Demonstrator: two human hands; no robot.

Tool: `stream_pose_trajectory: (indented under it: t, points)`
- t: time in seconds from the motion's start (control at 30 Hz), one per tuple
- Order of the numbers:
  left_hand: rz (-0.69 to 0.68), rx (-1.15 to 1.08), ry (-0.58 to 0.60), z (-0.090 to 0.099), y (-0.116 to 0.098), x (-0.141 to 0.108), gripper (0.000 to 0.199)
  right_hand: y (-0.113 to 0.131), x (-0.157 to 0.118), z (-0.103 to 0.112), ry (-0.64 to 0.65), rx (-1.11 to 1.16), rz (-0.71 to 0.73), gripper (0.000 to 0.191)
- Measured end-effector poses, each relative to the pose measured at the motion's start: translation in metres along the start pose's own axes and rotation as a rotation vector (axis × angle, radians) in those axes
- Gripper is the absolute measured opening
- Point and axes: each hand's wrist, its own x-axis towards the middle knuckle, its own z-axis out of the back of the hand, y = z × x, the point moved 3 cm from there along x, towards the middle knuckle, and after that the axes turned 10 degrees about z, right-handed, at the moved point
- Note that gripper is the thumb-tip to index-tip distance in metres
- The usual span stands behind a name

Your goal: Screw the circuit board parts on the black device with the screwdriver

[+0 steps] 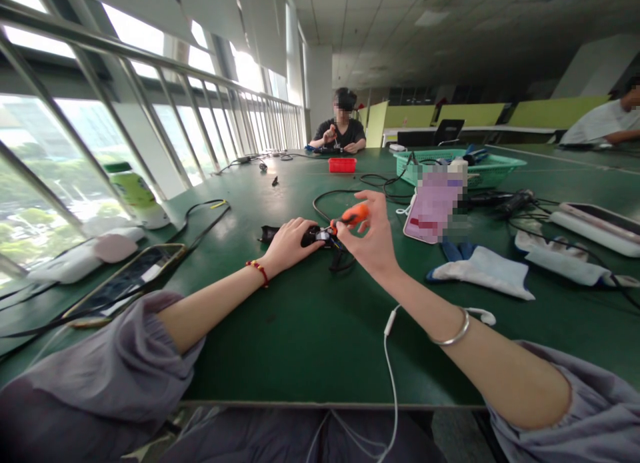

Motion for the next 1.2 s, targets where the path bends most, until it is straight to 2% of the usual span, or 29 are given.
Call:
stream_pose_trajectory:
  t: [0.1,0.2,0.33,0.37,0.47,0.57,0.7,0.73,0.9,0.97,1.1,1.13,1.2]
  points:
    - [-0.004,0.005,-0.008,0.0002,-0.0005,0.0,0.04,0.0004,0.0005,0.0016,-0.004,-0.098,-0.04,0.021]
    - [-0.006,0.007,-0.006,-0.0003,-0.0007,0.0001,0.041,0.0001,0.0007,0.0015,0.004,-0.08,-0.031,0.016]
    - [-0.011,0.008,-0.007,-0.0008,0.0,0.0001,0.041,-0.0005,0.0004,0.0005,-0.012,0.016,-0.006,0.042]
    - [-0.01,0.01,-0.007,-0.0008,0.0002,0.0,0.041,-0.0002,0.0004,0.0006,-0.016,0.0,-0.011,0.043]
    - [-0.007,0.012,-0.006,-0.0006,0.0007,-0.0002,0.041,0.0009,0.0007,0.0011,-0.011,-0.107,-0.042,0.021]
    - [-0.008,0.008,-0.003,-0.0009,0.0008,-0.0002,0.04,0.0023,0.0009,0.0005,-0.004,-0.109,-0.037,0.012]
    - [-0.005,0.006,0.0,-0.0018,0.0012,0.0002,0.04,0.0035,0.0004,-0.0015,-0.003,0.017,-0.026,0.047]
    - [-0.004,0.005,0.001,-0.0019,0.0012,0.0002,0.04,0.0033,0.0001,-0.0017,-0.001,0.017,-0.043,0.05]
    - [0.001,0.004,0.007,-0.0011,0.001,-0.0001,0.039,0.0003,-0.0021,-0.0001,-0.026,-0.09,-0.116,0.019]
    - [0.005,-0.001,0.011,-0.0008,0.0008,-0.0003,0.039,-0.0006,-0.0025,-0.0009,-0.031,-0.036,-0.075,0.024]
    - [0.004,0.001,0.013,-0.0007,0.0005,-0.0007,0.04,-0.001,-0.0024,-0.0015,-0.041,0.046,-0.041,0.055]
    - [0.005,0.003,0.012,-0.0008,0.0006,-0.0007,0.039,-0.001,-0.0021,-0.001,-0.038,0.023,-0.056,0.055]
    - [0.004,0.008,0.009,-0.0011,0.0008,-0.0007,0.039,-0.0011,-0.0015,0.0003,-0.026,-0.05,-0.09,0.041]
